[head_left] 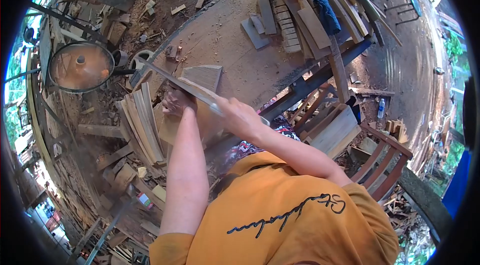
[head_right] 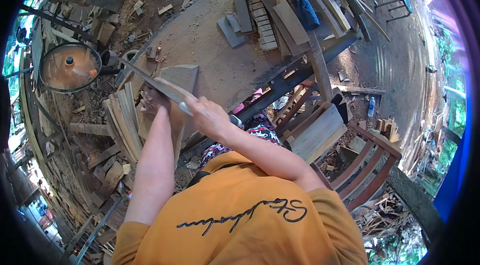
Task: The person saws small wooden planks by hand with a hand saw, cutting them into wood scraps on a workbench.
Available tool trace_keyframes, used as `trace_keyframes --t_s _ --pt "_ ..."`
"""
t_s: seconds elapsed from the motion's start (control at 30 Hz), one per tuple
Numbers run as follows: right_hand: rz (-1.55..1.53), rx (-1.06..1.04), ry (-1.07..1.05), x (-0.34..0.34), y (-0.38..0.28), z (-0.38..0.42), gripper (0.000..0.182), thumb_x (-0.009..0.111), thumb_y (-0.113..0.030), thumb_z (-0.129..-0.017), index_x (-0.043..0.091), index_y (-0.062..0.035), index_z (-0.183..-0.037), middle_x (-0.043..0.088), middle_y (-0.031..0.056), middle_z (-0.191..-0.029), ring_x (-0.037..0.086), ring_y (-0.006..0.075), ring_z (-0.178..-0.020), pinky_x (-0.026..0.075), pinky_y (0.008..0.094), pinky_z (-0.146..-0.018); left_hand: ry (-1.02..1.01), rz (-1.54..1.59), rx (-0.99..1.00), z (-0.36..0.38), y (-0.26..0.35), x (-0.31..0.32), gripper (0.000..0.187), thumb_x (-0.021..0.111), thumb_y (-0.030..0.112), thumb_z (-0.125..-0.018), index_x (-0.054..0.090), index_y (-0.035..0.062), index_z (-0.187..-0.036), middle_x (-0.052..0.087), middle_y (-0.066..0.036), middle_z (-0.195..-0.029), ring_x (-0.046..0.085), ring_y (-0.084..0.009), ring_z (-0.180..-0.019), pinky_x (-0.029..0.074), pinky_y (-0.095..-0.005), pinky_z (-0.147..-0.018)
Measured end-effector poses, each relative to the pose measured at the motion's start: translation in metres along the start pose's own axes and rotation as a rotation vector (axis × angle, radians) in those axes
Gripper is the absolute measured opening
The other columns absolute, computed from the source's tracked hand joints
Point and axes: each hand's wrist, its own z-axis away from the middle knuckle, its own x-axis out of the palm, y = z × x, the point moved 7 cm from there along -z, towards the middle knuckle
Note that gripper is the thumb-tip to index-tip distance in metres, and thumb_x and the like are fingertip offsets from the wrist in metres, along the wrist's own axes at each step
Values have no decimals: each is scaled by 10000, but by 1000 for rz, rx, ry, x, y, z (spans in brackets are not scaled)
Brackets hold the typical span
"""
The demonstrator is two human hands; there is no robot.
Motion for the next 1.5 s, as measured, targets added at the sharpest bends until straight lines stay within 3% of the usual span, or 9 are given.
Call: trace_keyframes --t_s 0.27,0.37,0.47,0.57,0.67,0.93,1.27,1.4,1.5 --pt "-56 24 -9 -12 7 31 264 597 -50 -820 473 -57 -1053 579 241 -894 599 455 -842 490 509 -732 61 25 44 0 -5 6 511 297 514 -1000 715 219 -986 692 -63 -957 585 -279 -1017 315 -465 -901" --pt "-13 32 -28 12 6 -9 267 598 -55 -827 477 -62 -1065 582 235 -906 598 458 -842 486 509 -732 17 287 14 -77 -82 149 447 383 566 -969 709 261 -971 712 21 -932 579 -244 -1002 298 -450 -898" --pt "-54 1 -7 -17 6 35 272 596 -53 -829 476 -61 -1072 583 232 -910 602 458 -831 495 506 -726 -1 -75 -75 -2 -3 -2 399 398 507 -992 687 232 -985 708 38 -950 597 -176 -979 322 -428 -906" --pt "19 78 -77 -47 12 84 216 551 -36 -839 480 -71 -1039 600 217 -863 635 419 -801 515 511 -702 79 34 -71 -1 -4 -3 518 314 516 -998 725 203 -955 702 -67 -927 588 -259 -1005 310 -442 -901" --pt "11 65 -12 -33 11 61 229 566 -46 -833 472 -65 -1042 598 228 -865 633 428 -792 516 515 -698 148 580 124 -95 -112 207 350 422 518 -977 658 262 -1015 696 34 -925 591 -124 -944 301 -438 -924" --pt "-15 -3 30 -32 8 56 260 591 -59 -824 470 -60 -1054 599 216 -861 638 411 -770 518 507 -702 79 -84 2 -20 -21 34 327 403 483 -999 642 263 -1041 676 60 -930 595 -98 -913 384 -362 -864" --pt "26 -8 -2 5 15 3 256 619 -72 -824 496 -73 -1048 572 203 -887 617 408 -840 504 485 -709 36 54 32 -38 -42 68 524 275 522 -1006 699 214 -1003 684 -63 -961 589 -284 -956 305 -464 -887" --pt "38 -22 2 -33 15 66 260 603 -69 -840 479 -70 -1068 589 194 -865 640 404 -794 525 485 -671 -113 -29 -80 -13 -15 23 530 285 539 -998 700 208 -1003 690 -63 -982 586 -289 -968 306 -462 -881" --pt "49 23 -28 -36 16 68 252 596 -61 -836 480 -66 -1060 588 204 -876 639 409 -797 524 486 -677 162 -51 -45 -5 -18 17 437 376 524 -995 697 229 -989 704 1 -796 601 -156 -920 362 -412 -852"
